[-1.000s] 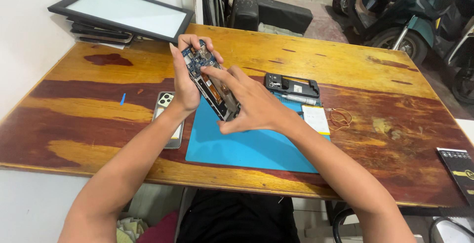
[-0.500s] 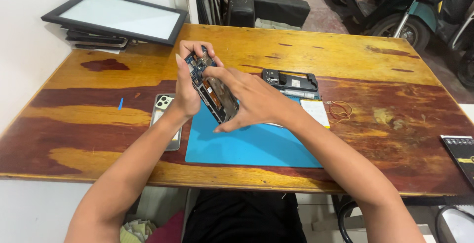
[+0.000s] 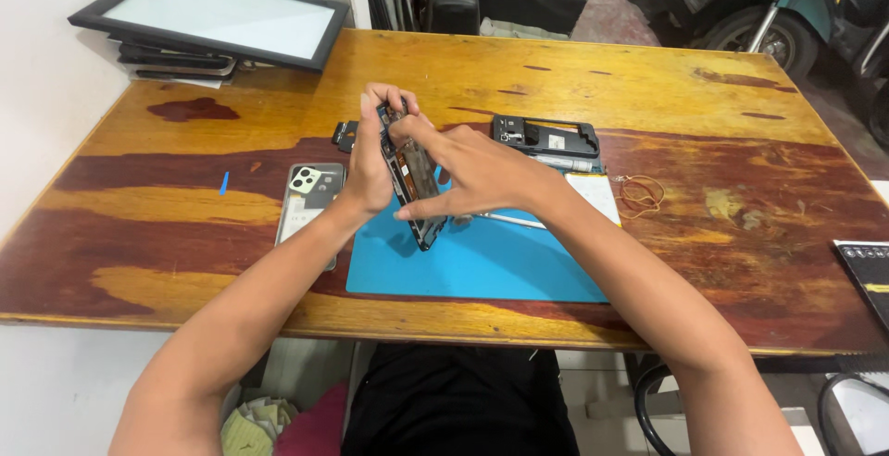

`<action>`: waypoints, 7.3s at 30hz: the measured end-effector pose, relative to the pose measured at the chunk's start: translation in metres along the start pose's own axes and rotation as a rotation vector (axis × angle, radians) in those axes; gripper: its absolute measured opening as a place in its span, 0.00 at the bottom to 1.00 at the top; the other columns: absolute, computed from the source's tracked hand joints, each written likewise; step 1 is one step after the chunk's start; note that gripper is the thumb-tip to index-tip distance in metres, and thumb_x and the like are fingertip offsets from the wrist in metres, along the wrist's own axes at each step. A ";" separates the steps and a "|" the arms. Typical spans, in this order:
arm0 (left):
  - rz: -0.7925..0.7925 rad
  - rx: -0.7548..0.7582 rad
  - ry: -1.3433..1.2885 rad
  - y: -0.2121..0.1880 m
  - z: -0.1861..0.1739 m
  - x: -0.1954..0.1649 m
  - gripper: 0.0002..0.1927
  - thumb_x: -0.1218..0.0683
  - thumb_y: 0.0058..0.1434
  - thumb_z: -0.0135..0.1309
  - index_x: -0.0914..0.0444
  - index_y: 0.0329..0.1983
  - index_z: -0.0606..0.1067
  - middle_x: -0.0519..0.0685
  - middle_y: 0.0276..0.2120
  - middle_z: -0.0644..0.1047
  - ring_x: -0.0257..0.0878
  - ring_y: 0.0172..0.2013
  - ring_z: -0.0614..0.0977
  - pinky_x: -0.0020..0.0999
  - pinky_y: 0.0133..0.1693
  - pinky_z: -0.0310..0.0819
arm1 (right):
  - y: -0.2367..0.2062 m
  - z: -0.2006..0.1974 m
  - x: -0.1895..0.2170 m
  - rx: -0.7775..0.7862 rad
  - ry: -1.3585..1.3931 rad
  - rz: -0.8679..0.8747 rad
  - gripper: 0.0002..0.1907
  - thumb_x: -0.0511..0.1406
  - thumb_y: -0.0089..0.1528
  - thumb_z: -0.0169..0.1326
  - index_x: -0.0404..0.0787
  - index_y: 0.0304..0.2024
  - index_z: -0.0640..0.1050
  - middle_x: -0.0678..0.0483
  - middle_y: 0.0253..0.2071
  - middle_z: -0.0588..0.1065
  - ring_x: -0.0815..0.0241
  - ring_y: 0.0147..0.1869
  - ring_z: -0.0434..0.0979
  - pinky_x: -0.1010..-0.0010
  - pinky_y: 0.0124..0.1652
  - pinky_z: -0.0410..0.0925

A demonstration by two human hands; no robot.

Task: The person repairs a disassembled smartphone on a blue mat, prying at the frame with a metal tool, brushing dust from the internals, and working around the board. They then remove the old battery from the housing and press a new battery into place inside the phone body.

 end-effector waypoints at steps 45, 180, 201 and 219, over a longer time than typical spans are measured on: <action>0.066 -0.232 -0.254 0.015 -0.037 -0.004 0.24 0.34 0.77 0.27 0.58 0.49 0.59 0.50 0.46 0.67 0.41 0.46 0.76 0.37 0.51 0.75 | 0.011 0.023 -0.002 -0.195 0.021 0.085 0.44 0.42 0.52 0.61 0.51 0.71 0.67 0.45 0.42 0.73 0.46 0.45 0.76 0.58 0.47 0.70; 0.435 0.349 1.567 -0.017 0.024 0.013 0.35 0.37 0.61 0.62 0.47 0.71 0.71 0.56 0.53 0.72 0.53 0.48 0.71 0.49 0.48 0.64 | -0.082 0.047 -0.119 -0.279 0.910 0.610 0.18 0.43 0.72 0.47 0.35 0.38 0.77 0.50 0.32 0.81 0.64 0.34 0.79 0.71 0.37 0.73; -0.775 -0.212 -0.182 0.006 -0.033 0.049 0.40 0.27 0.69 0.29 0.64 0.56 0.71 0.50 0.39 0.78 0.39 0.36 0.80 0.40 0.35 0.81 | -0.092 0.022 -0.133 0.293 -0.186 0.519 0.08 0.36 0.57 0.65 0.40 0.37 0.83 0.47 0.41 0.79 0.49 0.46 0.78 0.58 0.46 0.70; -0.907 -0.116 -0.440 -0.006 -0.010 0.059 0.36 0.32 0.72 0.24 0.63 0.55 0.72 0.56 0.40 0.78 0.46 0.36 0.81 0.53 0.43 0.84 | -0.074 0.022 -0.111 -0.471 -0.204 0.170 0.10 0.30 0.72 0.54 0.37 0.56 0.79 0.48 0.36 0.74 0.57 0.38 0.73 0.65 0.37 0.66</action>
Point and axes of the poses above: each hand's wrist, its own y-axis towards the middle knuckle, its own z-axis out of the palm, x = y × z, the point moved 3 cm from there along y, towards the middle knuckle
